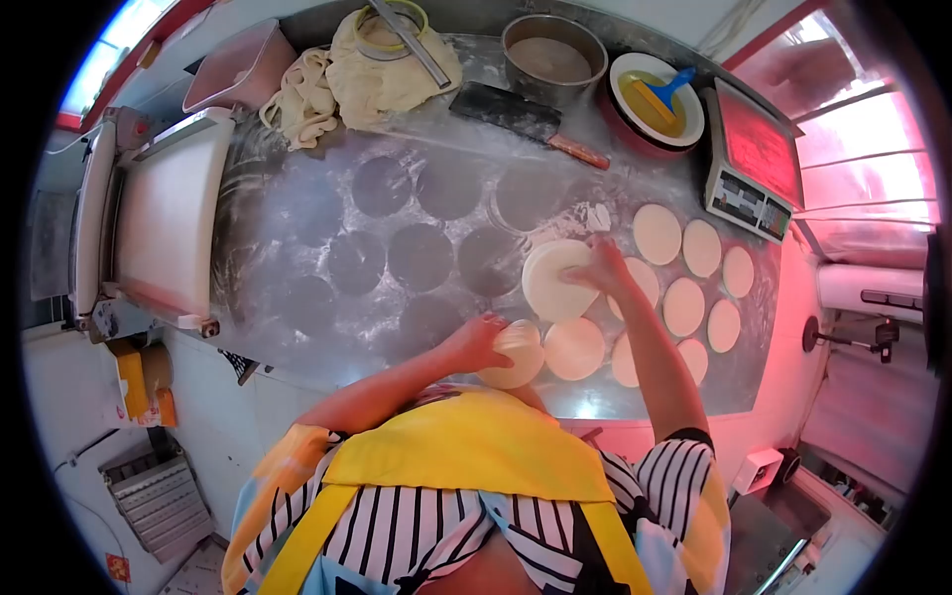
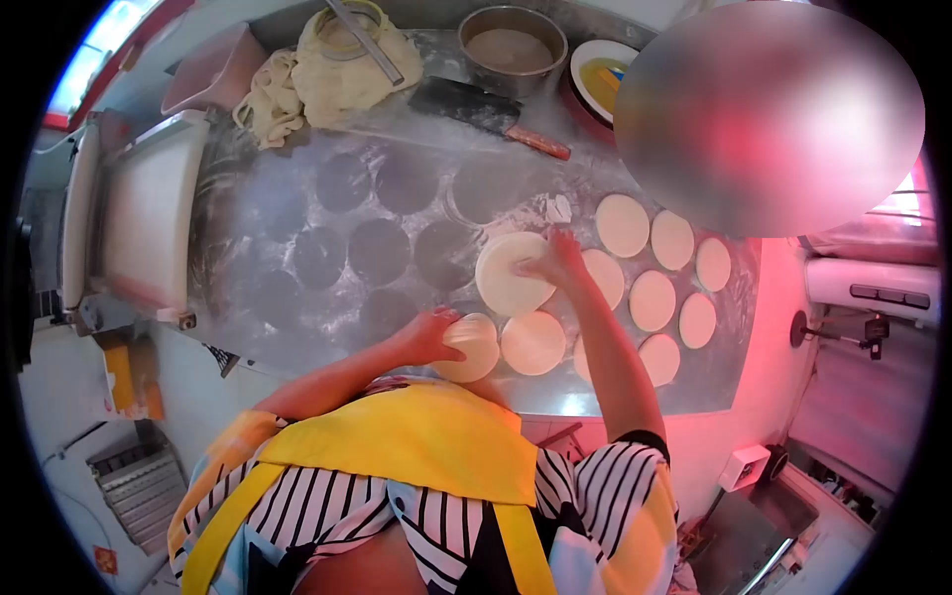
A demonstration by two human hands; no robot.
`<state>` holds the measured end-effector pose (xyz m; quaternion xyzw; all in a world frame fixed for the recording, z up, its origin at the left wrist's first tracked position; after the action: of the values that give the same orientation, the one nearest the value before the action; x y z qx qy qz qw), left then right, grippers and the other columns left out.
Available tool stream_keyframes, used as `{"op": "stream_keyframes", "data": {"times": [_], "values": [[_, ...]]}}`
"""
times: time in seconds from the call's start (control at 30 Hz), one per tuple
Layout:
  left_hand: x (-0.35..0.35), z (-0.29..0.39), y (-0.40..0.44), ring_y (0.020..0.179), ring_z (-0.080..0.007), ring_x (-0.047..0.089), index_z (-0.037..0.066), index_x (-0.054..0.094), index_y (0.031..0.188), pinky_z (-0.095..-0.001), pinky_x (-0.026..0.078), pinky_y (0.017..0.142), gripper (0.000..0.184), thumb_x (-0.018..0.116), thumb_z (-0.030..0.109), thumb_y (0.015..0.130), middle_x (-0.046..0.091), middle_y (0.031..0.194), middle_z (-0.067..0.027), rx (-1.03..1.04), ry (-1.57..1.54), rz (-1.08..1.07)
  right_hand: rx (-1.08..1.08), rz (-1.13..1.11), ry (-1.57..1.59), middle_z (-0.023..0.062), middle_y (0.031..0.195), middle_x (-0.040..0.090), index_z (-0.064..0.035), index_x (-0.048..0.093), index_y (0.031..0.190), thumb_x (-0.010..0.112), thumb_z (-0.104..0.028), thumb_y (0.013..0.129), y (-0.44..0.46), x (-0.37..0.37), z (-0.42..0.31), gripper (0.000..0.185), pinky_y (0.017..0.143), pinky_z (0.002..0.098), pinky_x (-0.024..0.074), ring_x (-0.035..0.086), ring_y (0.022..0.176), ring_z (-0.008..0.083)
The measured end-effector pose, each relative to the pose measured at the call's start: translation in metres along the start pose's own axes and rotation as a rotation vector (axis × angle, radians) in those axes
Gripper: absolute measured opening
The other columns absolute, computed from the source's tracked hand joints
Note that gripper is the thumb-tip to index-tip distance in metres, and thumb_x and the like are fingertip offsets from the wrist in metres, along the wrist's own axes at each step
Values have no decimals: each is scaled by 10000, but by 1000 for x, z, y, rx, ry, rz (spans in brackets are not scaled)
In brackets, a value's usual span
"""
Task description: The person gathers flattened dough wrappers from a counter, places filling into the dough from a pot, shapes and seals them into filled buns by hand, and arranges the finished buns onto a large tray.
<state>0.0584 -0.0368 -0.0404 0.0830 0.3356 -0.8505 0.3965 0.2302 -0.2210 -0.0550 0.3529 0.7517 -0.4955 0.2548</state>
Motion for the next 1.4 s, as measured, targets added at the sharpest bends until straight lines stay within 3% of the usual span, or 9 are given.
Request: {"op": "stream_keyframes", "data": {"times": [0.17,0.3,0.43,0.57,0.77,0.83,0.97,1.23,1.4], "values": [[-51,-58,-47,944,-260,628,18,585,1131,-387,499,850,526,757,228,680,632,1096,-121,-118,-802,138,34,-345,341,120,1017,653,32,610,1089,854,-328,562,13,14,-25,684,814,310,483,603,946,200],[-66,-108,-45,1023,-231,596,22,489,1251,-378,500,871,621,750,175,710,597,1132,-125,-208,-1112,169,-287,-131,638,81,967,668,-34,620,1108,827,-278,603,-10,26,-37,598,762,325,488,626,854,190],[-73,-134,-32,1061,-275,586,-5,436,1290,-418,508,891,624,707,137,745,568,1182,-150,-92,-1137,104,134,-88,506,54,952,675,-208,622,1135,826,-197,567,-34,31,-51,604,745,355,514,638,853,190],[-74,-162,-22,1106,-295,562,-19,408,1301,-440,506,905,569,644,141,808,551,1198,-162,-66,-1168,16,39,228,394,119,911,671,5,616,1047,834,-288,585,-84,18,-77,589,737,340,505,640,830,212],[-35,-101,-39,1132,-316,554,-13,422,1310,-460,479,951,477,564,144,884,554,1230,-162,-186,-1293,-303,27,330,1658,76,1023,642,-5,570,1124,814,-137,634,-239,97,-125,563,842,332,488,604,947,171],[1,-75,-47,1139,-307,553,-7,413,1322,-454,476,957,475,546,150,894,556,1234,-149,-259,-1409,-529,78,420,1683,90,1077,616,-13,533,1171,817,-161,642,-265,159,-125,619,869,345,474,582,994,181],[75,-12,-95,1053,-264,603,24,459,1273,-397,526,867,390,501,192,924,573,1212,-144,-55,-789,-518,292,662,1848,103,1151,560,-24,453,1243,823,-215,656,-357,248,-132,719,902,346,455,543,1059,205],[261,-32,-196,1001,-263,625,27,506,1212,-405,547,821,320,461,193,942,606,1146,-149,-418,-569,-1006,496,819,2209,129,1169,533,14,363,1270,787,-264,719,-523,375,-147,749,900,361,464,537,1082,231],[295,-12,-175,1033,-274,613,11,501,1217,-416,536,861,342,438,212,948,594,1172,-157,-433,-452,-852,210,987,2292,126,1213,543,1,422,1274,763,-214,742,-514,411,-80,667,906,373,474,548,1086,219]]}}
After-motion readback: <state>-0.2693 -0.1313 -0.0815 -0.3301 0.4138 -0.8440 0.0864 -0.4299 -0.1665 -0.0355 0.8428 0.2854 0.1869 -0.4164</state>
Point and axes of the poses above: each hand's wrist, its own y-axis towards the middle knuckle, its own x-axis out of the palm, z = x × y, the point moved 8 cm from there along y, towards the middle knuckle
